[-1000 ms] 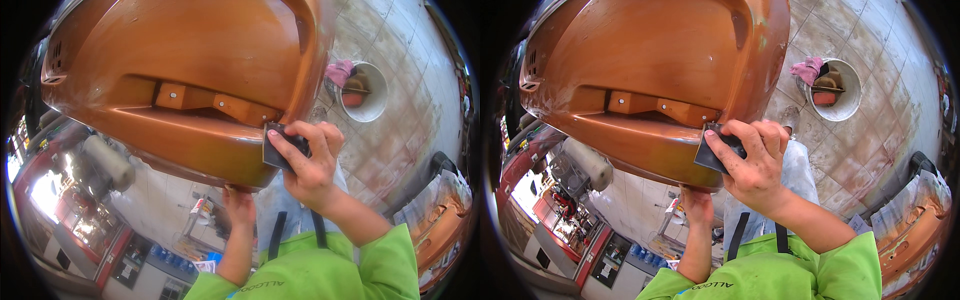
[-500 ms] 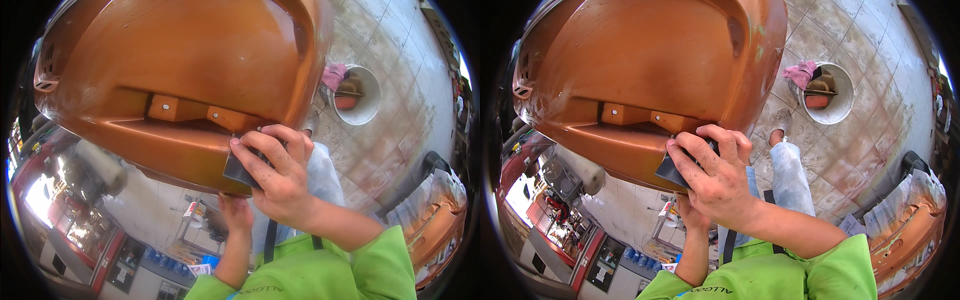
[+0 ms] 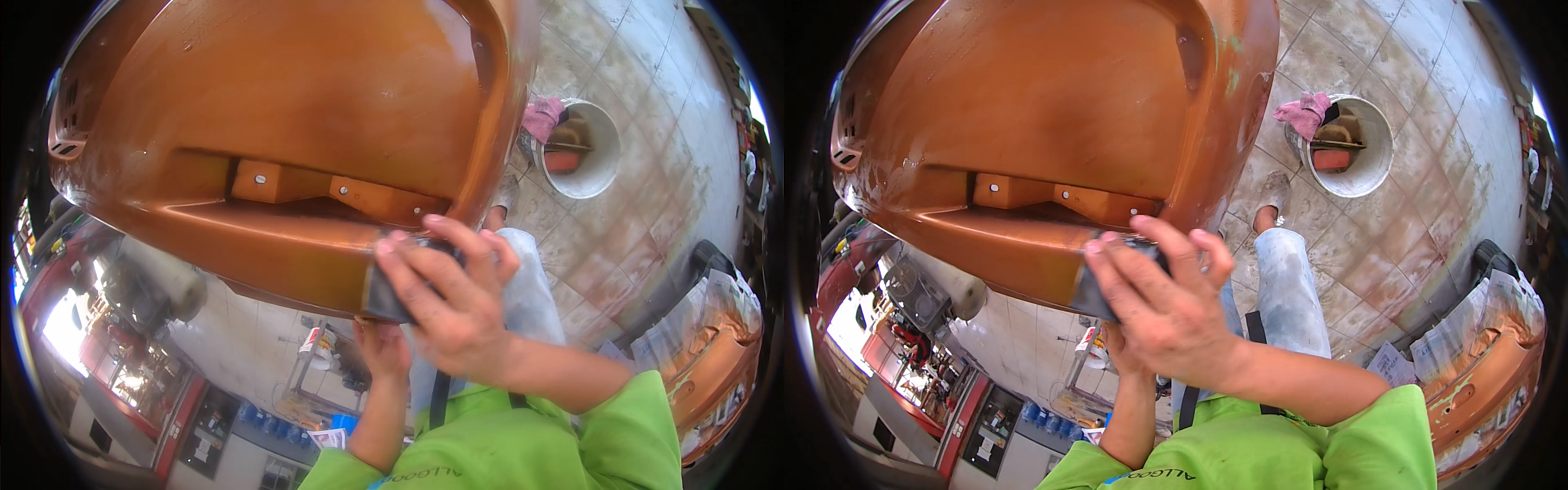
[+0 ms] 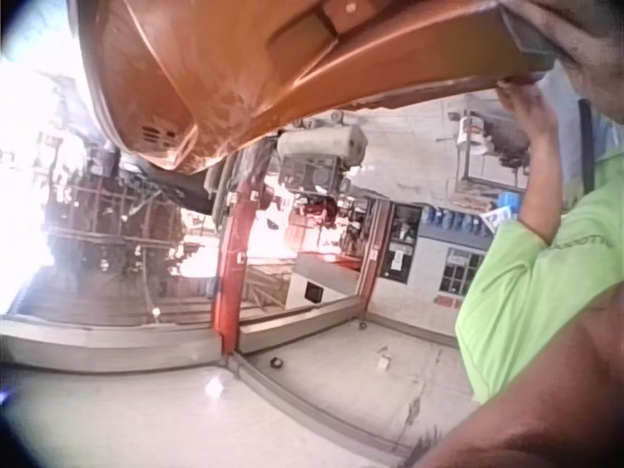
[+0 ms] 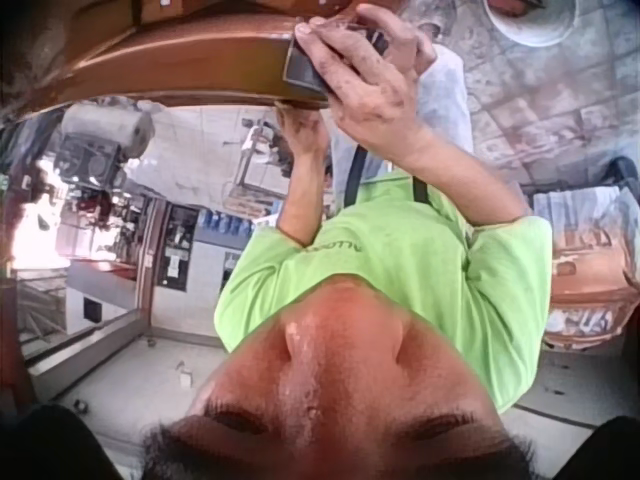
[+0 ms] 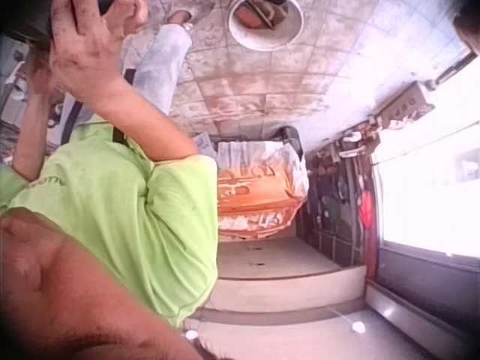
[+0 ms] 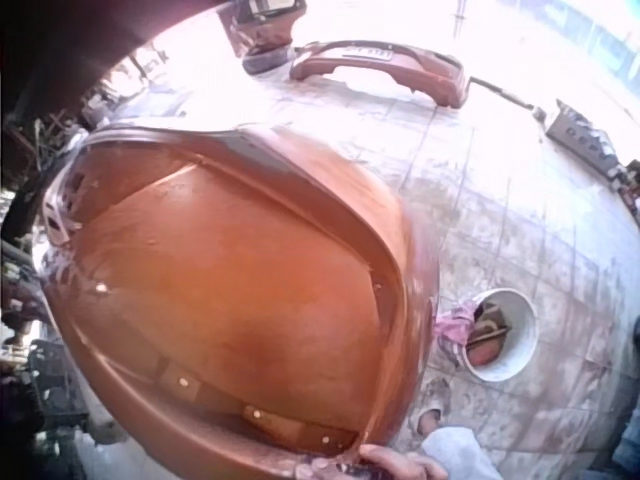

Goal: The person sands a brown car bumper with a sanding block, then wipes it with a pink cloth. The bumper is rotated and repositioned to access different areas during sanding and wiping.

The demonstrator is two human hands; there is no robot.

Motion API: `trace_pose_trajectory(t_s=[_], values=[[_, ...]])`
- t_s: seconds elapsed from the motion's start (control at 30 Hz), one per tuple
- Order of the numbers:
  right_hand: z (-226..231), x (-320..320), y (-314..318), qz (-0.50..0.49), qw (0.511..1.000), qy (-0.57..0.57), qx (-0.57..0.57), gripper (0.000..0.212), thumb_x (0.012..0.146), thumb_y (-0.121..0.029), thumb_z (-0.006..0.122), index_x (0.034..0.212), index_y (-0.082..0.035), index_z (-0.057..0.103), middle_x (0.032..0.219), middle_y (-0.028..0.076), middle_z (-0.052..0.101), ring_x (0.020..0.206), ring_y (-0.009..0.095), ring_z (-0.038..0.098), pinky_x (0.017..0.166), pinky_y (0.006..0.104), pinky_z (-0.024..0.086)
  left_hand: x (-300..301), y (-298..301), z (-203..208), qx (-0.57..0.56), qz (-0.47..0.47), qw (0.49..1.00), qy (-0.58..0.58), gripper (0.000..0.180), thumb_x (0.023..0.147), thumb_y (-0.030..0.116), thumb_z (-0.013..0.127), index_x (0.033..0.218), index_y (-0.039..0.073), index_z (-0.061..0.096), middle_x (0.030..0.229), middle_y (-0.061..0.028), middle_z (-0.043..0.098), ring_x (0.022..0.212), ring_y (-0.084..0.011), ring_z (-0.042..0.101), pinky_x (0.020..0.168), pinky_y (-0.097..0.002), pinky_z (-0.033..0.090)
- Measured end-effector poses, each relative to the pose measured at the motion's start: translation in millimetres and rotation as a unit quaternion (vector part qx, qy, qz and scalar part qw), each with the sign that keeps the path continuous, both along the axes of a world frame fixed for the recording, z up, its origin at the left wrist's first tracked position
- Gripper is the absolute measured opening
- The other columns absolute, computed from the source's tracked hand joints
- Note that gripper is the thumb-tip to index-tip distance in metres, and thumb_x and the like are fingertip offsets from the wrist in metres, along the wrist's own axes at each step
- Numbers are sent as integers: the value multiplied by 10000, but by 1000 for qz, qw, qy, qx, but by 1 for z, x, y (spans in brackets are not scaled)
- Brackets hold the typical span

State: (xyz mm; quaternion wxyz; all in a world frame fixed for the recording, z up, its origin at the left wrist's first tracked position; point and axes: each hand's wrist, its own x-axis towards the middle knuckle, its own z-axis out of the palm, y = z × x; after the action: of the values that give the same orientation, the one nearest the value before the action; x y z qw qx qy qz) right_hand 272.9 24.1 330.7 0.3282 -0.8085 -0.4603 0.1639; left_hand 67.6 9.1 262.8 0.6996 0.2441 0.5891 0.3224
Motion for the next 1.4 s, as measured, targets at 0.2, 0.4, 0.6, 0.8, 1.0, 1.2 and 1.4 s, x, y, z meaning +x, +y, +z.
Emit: trace_pose_trajectory(t_s=[0.2, 0.4, 0.6, 0.8, 1.0, 1.2, 1.4], values=[[-6, 15, -26, 34, 997, -65, -20, 401, 851, -203, 656, 1223, -88, 748, 1287, 10, 718, 1238, 265, 592, 1077, 482, 250, -10, -2, -6, -3, 13, 999, -35, 635, 1032, 434, 647, 1504, 59, 446, 1467, -105, 557, 1310, -261, 579, 1126, -420, 453], [10, 7, 10, 59, 993, 91, 43, 496, 787, -46, 664, 1278, -66, 723, 1273, 52, 755, 1181, 240, 635, 1109, 468, 222, -13, -4, -7, 56, -157, 969, 181, 525, 1053, 326, 628, 1482, 55, 494, 1434, -65, 589, 1296, -252, 585, 1094, -450, 472], [3, 32, -8, 93, 995, 31, 6, 499, 781, -30, 647, 1274, -55, 718, 1261, 88, 755, 1167, 234, 633, 1083, 462, 280, -16, -4, -13, 0, 16, 998, -56, 563, 1049, 409, 624, 1485, 87, 474, 1454, -56, 575, 1343, -237, 545, 1131, -449, 432], [-11, 31, -24, 131, 989, -62, -16, 510, 823, -155, 621, 1321, -65, 693, 1370, 61, 696, 1245, 211, 590, 1116, 490, 241, -21, -6, -9, -4, 39, 997, -70, 563, 1033, 365, 663, 1472, 76, 464, 1418, -71, 594, 1333, -240, 558, 1150, -450, 426], [-4, -15, 35, 118, 987, -106, 38, 549, 888, -238, 618, 1345, 67, 624, 1415, 190, 637, 1310, 295, 578, 1135, 452, 342, -8, 0, -7, 2, 45, 997, -56, 461, 1029, 339, 686, 1360, 59, 530, 1243, -36, 629, 1129, -179, 617, 978, -371, 502], [36, -81, 182, 211, 962, -158, 73, 742, 1080, -512, 393, 1518, 87, 422, 1637, 257, 353, 1551, 413, 285, 1264, 511, 224, -28, 10, 4, -71, 38, 995, -64, 417, 994, 176, 724, 1343, 19, 558, 1247, -63, 652, 1180, -160, 595, 1024, -331, 469], [-15, -50, 5, 286, 932, -221, 25, 766, 1052, -554, 460, 1499, 67, 466, 1633, 211, 396, 1548, 401, 315, 1269, 576, 164, -25, 13, -5, -51, 31, 997, -54, 465, 984, 160, 743, 1360, -24, 543, 1293, -94, 656, 1237, -191, 579, 1080, -336, 432]])
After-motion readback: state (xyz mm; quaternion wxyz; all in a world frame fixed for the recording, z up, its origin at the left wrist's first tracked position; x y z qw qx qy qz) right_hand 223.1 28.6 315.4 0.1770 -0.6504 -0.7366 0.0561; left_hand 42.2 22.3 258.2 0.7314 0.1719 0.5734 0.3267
